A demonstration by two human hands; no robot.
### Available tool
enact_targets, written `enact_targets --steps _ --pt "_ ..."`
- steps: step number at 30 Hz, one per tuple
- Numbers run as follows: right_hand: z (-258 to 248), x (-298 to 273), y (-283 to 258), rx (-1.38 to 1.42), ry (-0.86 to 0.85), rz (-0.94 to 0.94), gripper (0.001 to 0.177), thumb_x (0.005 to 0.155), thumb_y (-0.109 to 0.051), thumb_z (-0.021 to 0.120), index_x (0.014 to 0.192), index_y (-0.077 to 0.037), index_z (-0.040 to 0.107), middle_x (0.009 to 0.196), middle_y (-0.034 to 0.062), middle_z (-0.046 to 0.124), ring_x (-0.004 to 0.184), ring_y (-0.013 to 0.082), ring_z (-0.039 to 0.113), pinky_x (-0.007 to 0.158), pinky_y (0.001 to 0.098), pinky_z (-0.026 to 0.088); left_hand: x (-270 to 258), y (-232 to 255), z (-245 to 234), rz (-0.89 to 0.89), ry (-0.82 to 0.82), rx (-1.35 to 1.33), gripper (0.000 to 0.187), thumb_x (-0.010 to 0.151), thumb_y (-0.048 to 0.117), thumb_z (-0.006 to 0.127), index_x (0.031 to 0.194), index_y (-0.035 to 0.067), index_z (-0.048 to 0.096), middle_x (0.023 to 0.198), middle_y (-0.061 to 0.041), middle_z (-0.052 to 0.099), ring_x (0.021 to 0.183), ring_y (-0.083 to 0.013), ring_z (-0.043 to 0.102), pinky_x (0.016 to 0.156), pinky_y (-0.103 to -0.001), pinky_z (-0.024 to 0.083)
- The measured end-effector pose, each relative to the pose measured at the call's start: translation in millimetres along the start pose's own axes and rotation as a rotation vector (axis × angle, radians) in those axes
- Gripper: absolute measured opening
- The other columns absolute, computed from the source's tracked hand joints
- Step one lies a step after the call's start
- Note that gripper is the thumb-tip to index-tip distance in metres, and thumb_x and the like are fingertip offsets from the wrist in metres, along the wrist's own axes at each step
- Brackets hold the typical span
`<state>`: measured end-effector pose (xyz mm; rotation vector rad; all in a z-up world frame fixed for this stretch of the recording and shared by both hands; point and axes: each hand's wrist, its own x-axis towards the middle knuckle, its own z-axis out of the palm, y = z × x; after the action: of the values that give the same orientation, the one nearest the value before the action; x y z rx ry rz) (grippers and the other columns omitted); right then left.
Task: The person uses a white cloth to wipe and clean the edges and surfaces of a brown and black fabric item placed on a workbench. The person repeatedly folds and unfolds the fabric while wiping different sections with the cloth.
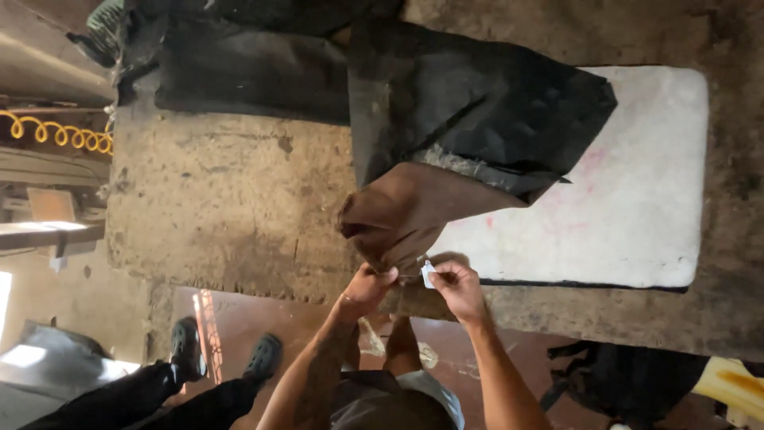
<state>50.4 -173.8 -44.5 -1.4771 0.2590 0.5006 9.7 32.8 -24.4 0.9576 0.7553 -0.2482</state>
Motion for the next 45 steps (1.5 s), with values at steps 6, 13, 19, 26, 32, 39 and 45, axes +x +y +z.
enact_targets --steps 6,13,19,26,32,39,45 --pt "5 3 13 -0.326 -0.034 -0.080 0.009 0.079 -0.009 0.086 0.087 -0.010 0.082 0.075 0.0061 0.074 0.069 0.0104 0.066 0.062 0.0271 0.054 25 -43 -27 0.004 -0.007 -0.170 0.034 0.085 -0.011 0.072 0.116 -0.001 0.076 0.108 -0.020 0.074 0.102 -0.0364 0.074 0.097 -0.054 0.055" --pt "14 -1 -13 -0.386 -0.019 -0.149 0.011 0.073 -0.007 0.086 0.083 -0.011 0.082 0.073 0.0068 0.072 0.069 0.0143 0.068 0.066 0.0298 0.055 29 -49 -31 0.058 -0.038 -0.206 0.031 0.083 -0.011 0.070 0.111 -0.001 0.077 0.101 -0.019 0.074 0.095 -0.0358 0.074 0.092 -0.054 0.055" --pt "-1 4 5 -0.452 -0.153 -0.066 0.013 0.073 -0.013 0.086 0.085 -0.016 0.083 0.077 0.0062 0.078 0.077 0.0166 0.073 0.075 0.0332 0.059 36 -62 -52 0.075 -0.024 -0.324 0.023 0.086 -0.013 0.066 0.102 -0.001 0.077 0.087 -0.015 0.068 0.076 -0.0247 0.066 0.078 -0.042 0.053" --pt "-7 11 13 -0.329 -0.129 -0.004 0.015 0.077 -0.011 0.087 0.091 -0.008 0.081 0.080 0.0096 0.078 0.074 0.0115 0.067 0.070 0.0305 0.058 6 -16 -23 0.121 -0.014 -0.331 0.018 0.089 -0.014 0.064 0.101 -0.005 0.075 0.088 -0.017 0.068 0.077 -0.0292 0.068 0.076 -0.046 0.054" --pt "5 7 24 -0.402 -0.042 0.002 0.014 0.075 -0.015 0.088 0.089 -0.016 0.083 0.081 0.0034 0.079 0.078 0.0108 0.072 0.075 0.0277 0.058 5 -12 -22 0.065 -0.019 -0.326 0.025 0.090 -0.012 0.064 0.110 -0.002 0.075 0.101 -0.021 0.073 0.090 -0.0377 0.073 0.084 -0.050 0.057" --pt "-7 4 17 -0.548 -0.147 0.022 0.014 0.072 -0.017 0.085 0.086 -0.019 0.083 0.086 0.0073 0.081 0.094 0.0246 0.077 0.087 0.0372 0.059 9 -22 -78 0.063 0.032 -0.107 0.019 0.093 -0.001 0.067 0.109 -0.005 0.076 0.097 -0.021 0.073 0.087 -0.0343 0.071 0.082 -0.052 0.058" --pt "-30 -1 20 -0.380 -0.045 -0.191 0.019 0.075 -0.015 0.093 0.090 -0.010 0.083 0.082 0.0098 0.080 0.080 0.0196 0.076 0.074 0.0343 0.060 -28 21 -14 0.267 0.334 0.409 0.033 0.089 0.021 0.079 0.107 -0.005 0.073 0.093 -0.030 0.072 0.087 -0.0354 0.070 0.074 -0.050 0.057"
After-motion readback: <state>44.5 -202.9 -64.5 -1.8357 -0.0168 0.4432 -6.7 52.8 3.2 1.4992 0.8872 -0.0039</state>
